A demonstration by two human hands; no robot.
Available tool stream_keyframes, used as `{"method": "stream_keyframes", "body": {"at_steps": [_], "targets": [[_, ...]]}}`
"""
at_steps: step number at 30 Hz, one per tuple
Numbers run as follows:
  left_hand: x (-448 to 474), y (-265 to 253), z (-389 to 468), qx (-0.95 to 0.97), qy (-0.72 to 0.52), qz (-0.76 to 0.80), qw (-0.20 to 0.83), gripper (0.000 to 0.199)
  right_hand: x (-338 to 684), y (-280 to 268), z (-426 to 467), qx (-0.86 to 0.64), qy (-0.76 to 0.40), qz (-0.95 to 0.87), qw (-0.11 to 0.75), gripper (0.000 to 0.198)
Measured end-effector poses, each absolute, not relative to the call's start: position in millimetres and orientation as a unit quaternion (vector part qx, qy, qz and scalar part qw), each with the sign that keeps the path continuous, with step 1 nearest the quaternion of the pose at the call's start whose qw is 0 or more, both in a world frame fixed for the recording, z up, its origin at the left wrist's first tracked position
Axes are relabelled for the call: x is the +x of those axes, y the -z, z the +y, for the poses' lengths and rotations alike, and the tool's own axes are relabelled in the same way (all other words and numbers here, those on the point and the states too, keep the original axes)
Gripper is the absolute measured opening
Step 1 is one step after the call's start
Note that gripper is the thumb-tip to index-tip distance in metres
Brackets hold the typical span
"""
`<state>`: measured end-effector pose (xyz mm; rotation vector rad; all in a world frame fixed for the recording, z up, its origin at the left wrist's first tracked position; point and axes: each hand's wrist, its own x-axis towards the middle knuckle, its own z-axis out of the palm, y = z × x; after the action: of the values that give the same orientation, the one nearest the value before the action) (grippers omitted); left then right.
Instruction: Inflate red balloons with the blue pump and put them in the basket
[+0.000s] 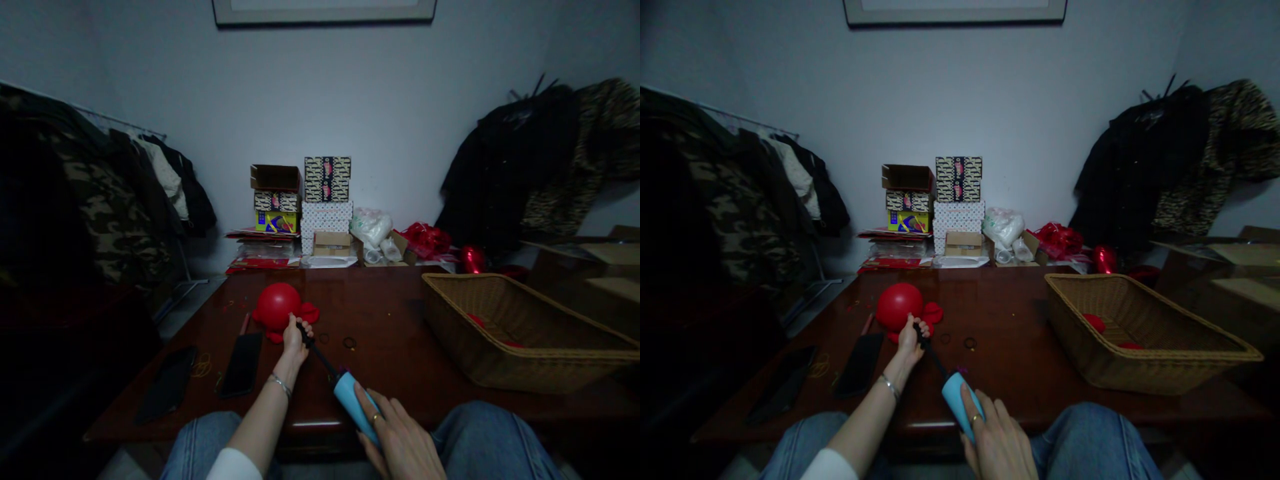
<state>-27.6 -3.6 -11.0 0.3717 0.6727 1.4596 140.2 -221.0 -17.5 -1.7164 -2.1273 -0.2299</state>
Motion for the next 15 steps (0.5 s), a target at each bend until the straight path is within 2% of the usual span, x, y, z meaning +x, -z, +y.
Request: {"method": "stream_keyframes", "body": {"at_steps": [10,15], "targets": [[-16,11,-12,0.168,-0.637,0.299,0.69,0.033,118,-6,-202,-0.648,0.045,-0.743,0.158,0.06],[-10,7,-19,0.162,-0.628,0.293,0.703,0.035,105,-10,-189,-0.654,0.059,-0.735,0.171,0.059]]}}
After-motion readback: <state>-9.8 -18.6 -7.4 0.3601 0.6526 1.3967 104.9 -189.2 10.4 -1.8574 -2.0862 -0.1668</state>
